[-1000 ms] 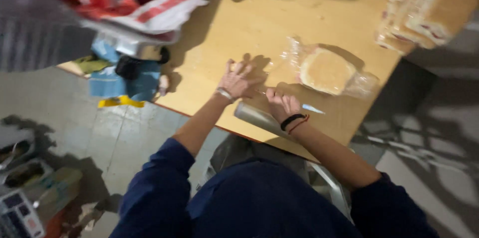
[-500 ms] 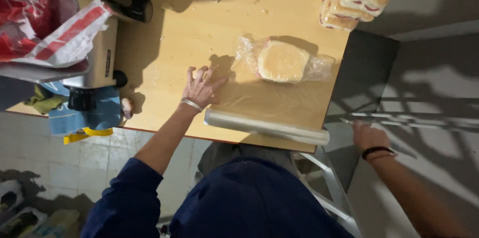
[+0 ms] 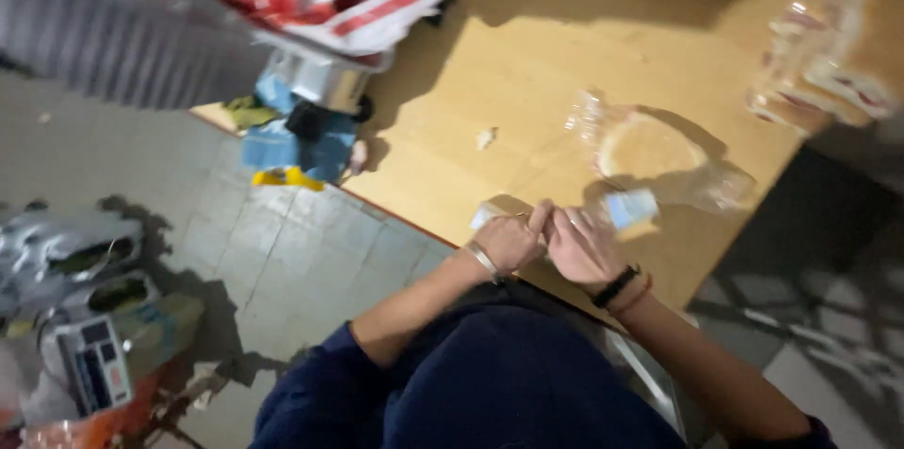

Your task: Preparing and wrapping individual sandwiches in plastic wrap at a food prep counter.

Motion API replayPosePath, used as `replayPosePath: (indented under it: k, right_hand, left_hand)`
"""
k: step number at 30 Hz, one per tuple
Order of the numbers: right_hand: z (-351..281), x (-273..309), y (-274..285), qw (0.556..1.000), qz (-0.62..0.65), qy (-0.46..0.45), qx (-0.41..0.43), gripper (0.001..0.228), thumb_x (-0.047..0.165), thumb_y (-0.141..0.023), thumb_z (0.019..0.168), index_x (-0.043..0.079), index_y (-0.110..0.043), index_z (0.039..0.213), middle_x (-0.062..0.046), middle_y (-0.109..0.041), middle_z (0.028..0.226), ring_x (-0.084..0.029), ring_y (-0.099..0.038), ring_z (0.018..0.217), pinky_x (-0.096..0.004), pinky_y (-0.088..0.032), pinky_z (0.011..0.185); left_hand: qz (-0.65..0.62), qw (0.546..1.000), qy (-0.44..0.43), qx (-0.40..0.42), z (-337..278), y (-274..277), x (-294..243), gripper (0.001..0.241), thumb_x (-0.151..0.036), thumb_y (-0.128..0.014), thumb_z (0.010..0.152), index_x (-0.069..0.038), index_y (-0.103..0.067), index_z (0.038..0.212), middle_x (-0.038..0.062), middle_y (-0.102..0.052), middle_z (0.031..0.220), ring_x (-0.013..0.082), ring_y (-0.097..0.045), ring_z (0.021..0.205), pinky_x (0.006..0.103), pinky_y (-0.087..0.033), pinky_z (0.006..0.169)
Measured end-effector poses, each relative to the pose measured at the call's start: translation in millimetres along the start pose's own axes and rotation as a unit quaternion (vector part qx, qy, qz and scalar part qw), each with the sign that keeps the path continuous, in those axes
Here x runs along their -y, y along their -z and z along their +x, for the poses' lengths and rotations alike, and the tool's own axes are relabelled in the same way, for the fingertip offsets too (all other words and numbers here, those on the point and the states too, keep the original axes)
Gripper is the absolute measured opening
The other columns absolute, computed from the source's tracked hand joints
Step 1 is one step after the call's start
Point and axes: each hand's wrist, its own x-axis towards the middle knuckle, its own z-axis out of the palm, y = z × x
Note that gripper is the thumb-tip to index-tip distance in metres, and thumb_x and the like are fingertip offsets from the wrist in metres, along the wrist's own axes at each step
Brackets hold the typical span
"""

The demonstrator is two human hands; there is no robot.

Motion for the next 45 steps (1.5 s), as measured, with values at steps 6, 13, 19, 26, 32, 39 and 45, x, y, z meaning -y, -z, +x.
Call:
replayPosePath:
  k: [6,13,19,26,32,39,45]
  right_hand:
    - [34.7,79.1,64.4,0.922,-0.132,0.291,-0.217,0.051,0.011,-0.056,0.088,-0.002,-0.060,0.137,-0.018,-0.057,0.143,-0.033,-0.057,0.131,-0.050,-0.045,0.113]
    - [-13.5,38.2,-11.5,0.948,-0.082,0.250,-0.177,0.047,0.013,-0.066,0.090,0.001,-0.057,0.134,-0.015,-0.052,0.142,-0.032,-0.057,0.125,-0.052,-0.042,0.114]
    - [-86.3,-26.9,-36.0,0.975,-0.016,0.118,-0.190,0.034,0.016,-0.065,0.087,0.008,-0.069,0.120,-0.014,-0.066,0.124,-0.032,-0.063,0.112,-0.048,-0.048,0.100]
    - [-53.9,-118.5,36.6,0.942,0.062,-0.104,-0.314,0.028,0.008,-0.060,0.099,0.001,-0.066,0.126,-0.022,-0.064,0.120,-0.041,-0.061,0.107,-0.049,-0.054,0.087]
    - [-45.3,-175.5,31.4,0.930,0.053,-0.122,-0.342,0.011,0.007,-0.062,0.100,0.003,-0.064,0.110,-0.019,-0.067,0.114,-0.042,-0.063,0.107,-0.050,-0.053,0.089]
    - [-64.4,-175.8,-38.5,0.928,0.048,-0.230,-0.288,0.015,0.013,-0.064,0.103,0.003,-0.064,0.114,-0.020,-0.064,0.104,-0.040,-0.062,0.098,-0.051,-0.050,0.081]
    - [-85.9,-51.6,-56.8,0.988,0.138,-0.002,-0.066,0.075,0.051,-0.076,0.079,0.013,-0.054,0.140,-0.015,-0.062,0.130,-0.036,-0.059,0.115,-0.049,-0.045,0.098]
  left_hand:
    - [0.071,0.975,0.121,-0.172,-62.5,14.2,89.8,0.050,-0.026,-0.058,0.099,-0.005,-0.047,0.143,0.021,-0.073,0.096,0.0360,-0.069,0.067,0.0474,-0.054,0.058]
    - [0.230,0.850,0.359,-0.309,-88.2,-5.1,242.5,0.029,-0.021,-0.061,0.100,-0.008,-0.059,0.125,0.024,-0.067,0.097,0.0410,-0.066,0.083,0.0499,-0.053,0.068]
    - [0.246,0.847,0.266,-0.388,-67.1,18.2,198.3,0.041,-0.021,-0.067,0.097,0.001,-0.058,0.130,0.027,-0.054,0.134,0.0464,-0.052,0.125,0.0530,-0.043,0.105]
    - [0.131,0.977,-0.079,-0.150,26.3,-7.2,61.2,0.022,-0.017,-0.071,0.085,-0.008,-0.070,0.105,0.014,-0.068,0.123,0.0334,-0.062,0.116,0.0493,-0.045,0.105]
    - [0.139,0.972,-0.120,-0.148,153.6,-31.0,34.2,0.047,-0.020,-0.068,0.094,-0.005,-0.057,0.138,0.017,-0.058,0.139,0.0357,-0.054,0.126,0.0484,-0.040,0.111]
    - [0.217,0.969,-0.077,0.091,299.3,-24.7,-16.9,0.083,-0.046,-0.086,0.070,-0.011,-0.052,0.137,0.014,-0.057,0.142,0.0312,-0.051,0.132,0.0484,-0.040,0.108]
    - [0.201,0.930,0.008,0.309,328.2,-13.7,-30.2,0.097,-0.044,-0.101,0.041,-0.018,-0.063,0.126,0.006,-0.065,0.132,0.0280,-0.057,0.130,0.0528,-0.045,0.103]
